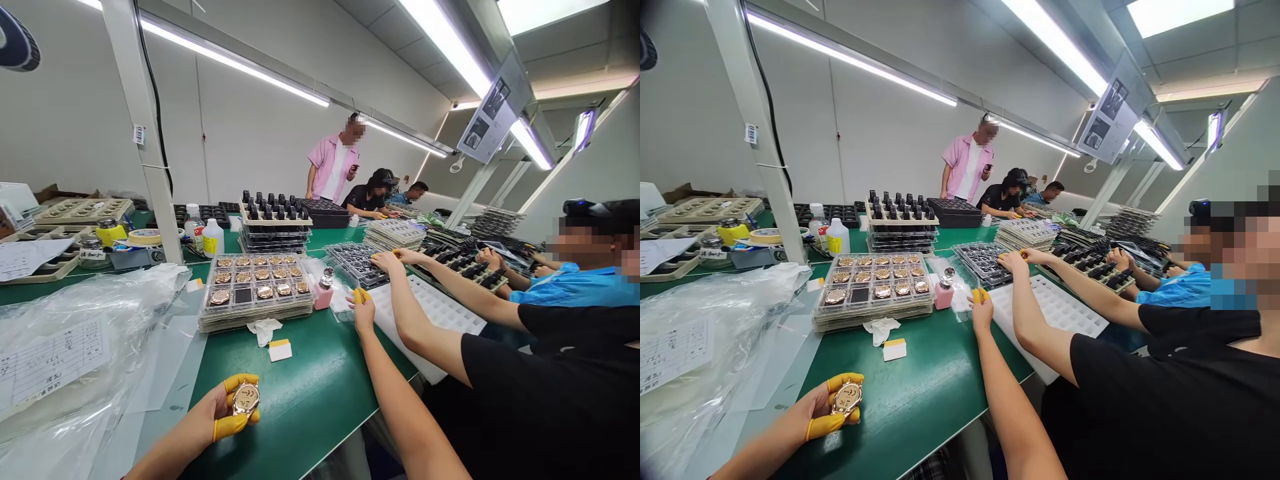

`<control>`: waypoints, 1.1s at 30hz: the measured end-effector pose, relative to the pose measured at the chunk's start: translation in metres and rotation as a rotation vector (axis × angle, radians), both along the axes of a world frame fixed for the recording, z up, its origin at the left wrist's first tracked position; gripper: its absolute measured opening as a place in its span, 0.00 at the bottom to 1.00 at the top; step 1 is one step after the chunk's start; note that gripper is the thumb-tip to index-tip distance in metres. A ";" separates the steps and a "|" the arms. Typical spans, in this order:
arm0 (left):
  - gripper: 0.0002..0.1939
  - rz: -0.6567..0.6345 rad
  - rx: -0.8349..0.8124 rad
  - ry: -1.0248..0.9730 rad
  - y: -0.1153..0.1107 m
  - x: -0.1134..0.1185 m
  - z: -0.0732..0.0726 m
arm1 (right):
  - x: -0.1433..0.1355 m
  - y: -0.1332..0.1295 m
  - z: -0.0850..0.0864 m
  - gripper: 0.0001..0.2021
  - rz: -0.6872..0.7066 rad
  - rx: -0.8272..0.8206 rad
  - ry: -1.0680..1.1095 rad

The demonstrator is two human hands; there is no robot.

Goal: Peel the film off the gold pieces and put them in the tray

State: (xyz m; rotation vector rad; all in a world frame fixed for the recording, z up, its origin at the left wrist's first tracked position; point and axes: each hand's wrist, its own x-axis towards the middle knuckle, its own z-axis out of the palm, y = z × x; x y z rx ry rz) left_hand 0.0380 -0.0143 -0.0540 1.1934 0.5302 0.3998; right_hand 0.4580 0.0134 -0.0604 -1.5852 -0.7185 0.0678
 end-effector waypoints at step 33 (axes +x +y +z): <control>0.31 0.942 0.397 0.219 0.025 -0.023 0.021 | -0.245 -0.047 0.040 0.11 0.807 0.099 -1.214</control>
